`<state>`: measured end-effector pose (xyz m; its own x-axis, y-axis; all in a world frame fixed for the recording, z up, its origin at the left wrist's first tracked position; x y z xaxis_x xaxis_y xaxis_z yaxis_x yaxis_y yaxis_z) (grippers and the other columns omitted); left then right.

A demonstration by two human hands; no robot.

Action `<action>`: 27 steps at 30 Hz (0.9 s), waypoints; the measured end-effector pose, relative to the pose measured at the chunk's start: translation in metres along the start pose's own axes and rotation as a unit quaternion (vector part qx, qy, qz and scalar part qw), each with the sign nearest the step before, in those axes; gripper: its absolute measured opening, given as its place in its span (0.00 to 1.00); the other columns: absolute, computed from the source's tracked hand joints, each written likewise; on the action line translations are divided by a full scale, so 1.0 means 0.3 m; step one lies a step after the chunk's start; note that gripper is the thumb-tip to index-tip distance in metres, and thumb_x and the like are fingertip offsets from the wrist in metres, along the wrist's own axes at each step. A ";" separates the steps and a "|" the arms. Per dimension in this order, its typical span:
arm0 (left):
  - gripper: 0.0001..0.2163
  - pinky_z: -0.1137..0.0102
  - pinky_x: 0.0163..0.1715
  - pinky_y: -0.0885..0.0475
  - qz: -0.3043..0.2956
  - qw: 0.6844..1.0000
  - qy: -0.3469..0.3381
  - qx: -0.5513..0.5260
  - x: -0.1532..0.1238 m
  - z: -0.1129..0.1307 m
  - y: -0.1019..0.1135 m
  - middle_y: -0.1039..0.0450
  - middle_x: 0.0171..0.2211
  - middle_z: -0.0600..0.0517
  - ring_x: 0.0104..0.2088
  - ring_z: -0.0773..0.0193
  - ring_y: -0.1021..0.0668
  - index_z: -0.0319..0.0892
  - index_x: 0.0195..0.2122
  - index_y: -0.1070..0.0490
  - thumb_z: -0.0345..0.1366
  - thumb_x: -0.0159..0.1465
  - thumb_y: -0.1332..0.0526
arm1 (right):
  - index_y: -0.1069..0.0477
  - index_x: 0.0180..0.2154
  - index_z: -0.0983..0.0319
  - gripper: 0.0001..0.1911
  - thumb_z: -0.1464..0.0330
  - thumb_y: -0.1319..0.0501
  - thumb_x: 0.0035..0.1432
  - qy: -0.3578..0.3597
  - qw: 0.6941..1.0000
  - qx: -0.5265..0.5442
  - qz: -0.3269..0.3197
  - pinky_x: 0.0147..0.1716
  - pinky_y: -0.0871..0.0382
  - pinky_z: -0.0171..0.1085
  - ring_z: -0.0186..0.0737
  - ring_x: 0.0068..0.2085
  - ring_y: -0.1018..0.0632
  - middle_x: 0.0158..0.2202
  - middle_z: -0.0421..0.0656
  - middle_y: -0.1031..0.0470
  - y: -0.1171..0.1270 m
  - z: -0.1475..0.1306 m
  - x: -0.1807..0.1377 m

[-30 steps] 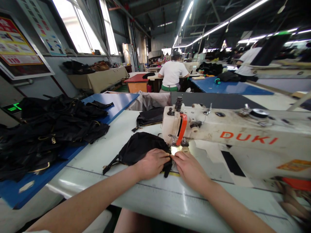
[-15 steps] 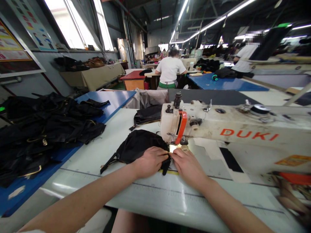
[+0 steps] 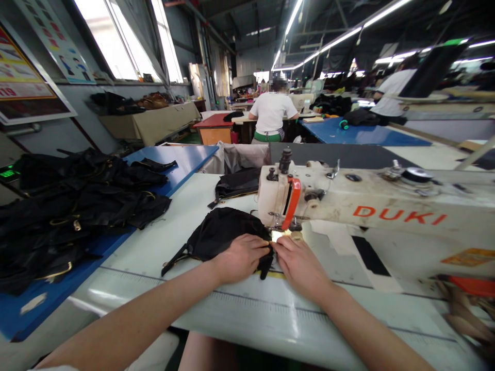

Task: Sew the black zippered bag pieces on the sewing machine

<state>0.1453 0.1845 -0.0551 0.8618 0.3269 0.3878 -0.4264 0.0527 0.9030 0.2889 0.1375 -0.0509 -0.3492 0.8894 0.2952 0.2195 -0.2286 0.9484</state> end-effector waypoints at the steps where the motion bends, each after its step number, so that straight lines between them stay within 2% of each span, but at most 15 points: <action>1: 0.15 0.64 0.53 0.32 0.000 1.000 0.000 0.001 0.000 0.000 0.000 0.27 0.48 0.48 0.49 0.61 0.27 0.39 0.47 0.29 0.26 0.62 0.48 | 0.30 0.44 0.63 0.11 0.74 0.47 0.61 -0.001 1.000 -0.001 -0.001 0.42 0.38 0.42 0.44 0.41 0.31 0.38 0.46 0.31 0.000 0.000 0.001; 11: 0.14 0.63 0.53 0.33 0.002 1.000 -0.002 0.008 0.003 -0.004 0.001 0.27 0.48 0.47 0.50 0.61 0.28 0.39 0.47 0.28 0.27 0.62 0.48 | 0.31 0.46 0.63 0.13 0.75 0.49 0.62 -0.009 1.000 0.000 -0.008 0.43 0.39 0.44 0.45 0.41 0.30 0.42 0.48 0.30 0.002 -0.003 0.001; 15: 0.15 0.63 0.53 0.33 -0.003 1.000 0.003 0.006 0.004 -0.004 -0.001 0.27 0.49 0.47 0.50 0.60 0.28 0.39 0.47 0.29 0.27 0.62 0.48 | 0.30 0.45 0.62 0.14 0.75 0.49 0.61 -0.017 0.999 0.036 0.003 0.44 0.38 0.44 0.46 0.42 0.30 0.41 0.48 0.29 -0.005 0.013 -0.002; 17: 0.15 0.63 0.53 0.33 -0.007 1.000 0.004 0.003 0.003 -0.005 -0.002 0.27 0.49 0.48 0.50 0.60 0.28 0.39 0.48 0.29 0.26 0.62 0.48 | 0.29 0.44 0.61 0.14 0.75 0.50 0.61 -0.035 0.997 0.072 0.021 0.45 0.37 0.44 0.46 0.43 0.29 0.41 0.47 0.27 -0.013 0.048 0.006; 20: 0.15 0.63 0.53 0.33 -0.013 1.000 0.004 0.000 0.003 -0.008 -0.003 0.28 0.50 0.48 0.50 0.60 0.28 0.40 0.48 0.29 0.27 0.62 0.48 | 0.26 0.39 0.62 0.13 0.71 0.49 0.61 -0.115 0.983 0.139 0.045 0.43 0.35 0.44 0.47 0.42 0.27 0.38 0.48 0.25 -0.038 0.144 0.044; 22: 0.15 0.62 0.53 0.34 -0.017 1.000 0.008 -0.003 0.002 -0.012 -0.005 0.28 0.50 0.49 0.51 0.60 0.28 0.40 0.48 0.29 0.27 0.62 0.48 | 0.24 0.33 0.63 0.11 0.68 0.45 0.59 -0.159 0.970 0.180 0.028 0.38 0.32 0.42 0.47 0.37 0.25 0.32 0.48 0.24 -0.069 0.213 0.084; 25: 0.15 0.62 0.54 0.34 -0.023 1.000 0.012 -0.006 0.001 -0.015 -0.007 0.29 0.51 0.49 0.51 0.60 0.28 0.40 0.49 0.29 0.27 0.63 0.48 | 0.24 0.29 0.63 0.11 0.64 0.41 0.57 -0.163 0.964 0.210 -0.007 0.31 0.29 0.39 0.44 0.30 0.25 0.24 0.43 0.25 -0.121 0.288 0.156; 27: 0.15 0.62 0.54 0.34 -0.022 1.000 0.012 -0.005 0.001 -0.015 -0.008 0.29 0.51 0.48 0.51 0.60 0.29 0.40 0.48 0.29 0.28 0.63 0.48 | 0.25 0.33 0.63 0.11 0.62 0.41 0.58 -0.157 0.961 0.228 -0.022 0.30 0.28 0.39 0.41 0.29 0.25 0.26 0.41 0.25 -0.152 0.320 0.199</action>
<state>0.1454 0.1888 -0.0580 0.8735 0.3463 0.3423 -0.3902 0.0773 0.9175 0.3454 0.2389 -0.0877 -0.0912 0.9861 0.1390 0.6116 -0.0546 0.7892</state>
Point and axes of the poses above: each hand's wrist, its own x-axis towards the middle knuckle, its own y-axis out of the back of the hand, z = x × y, the point moved 4 cm from there along x, towards the middle knuckle
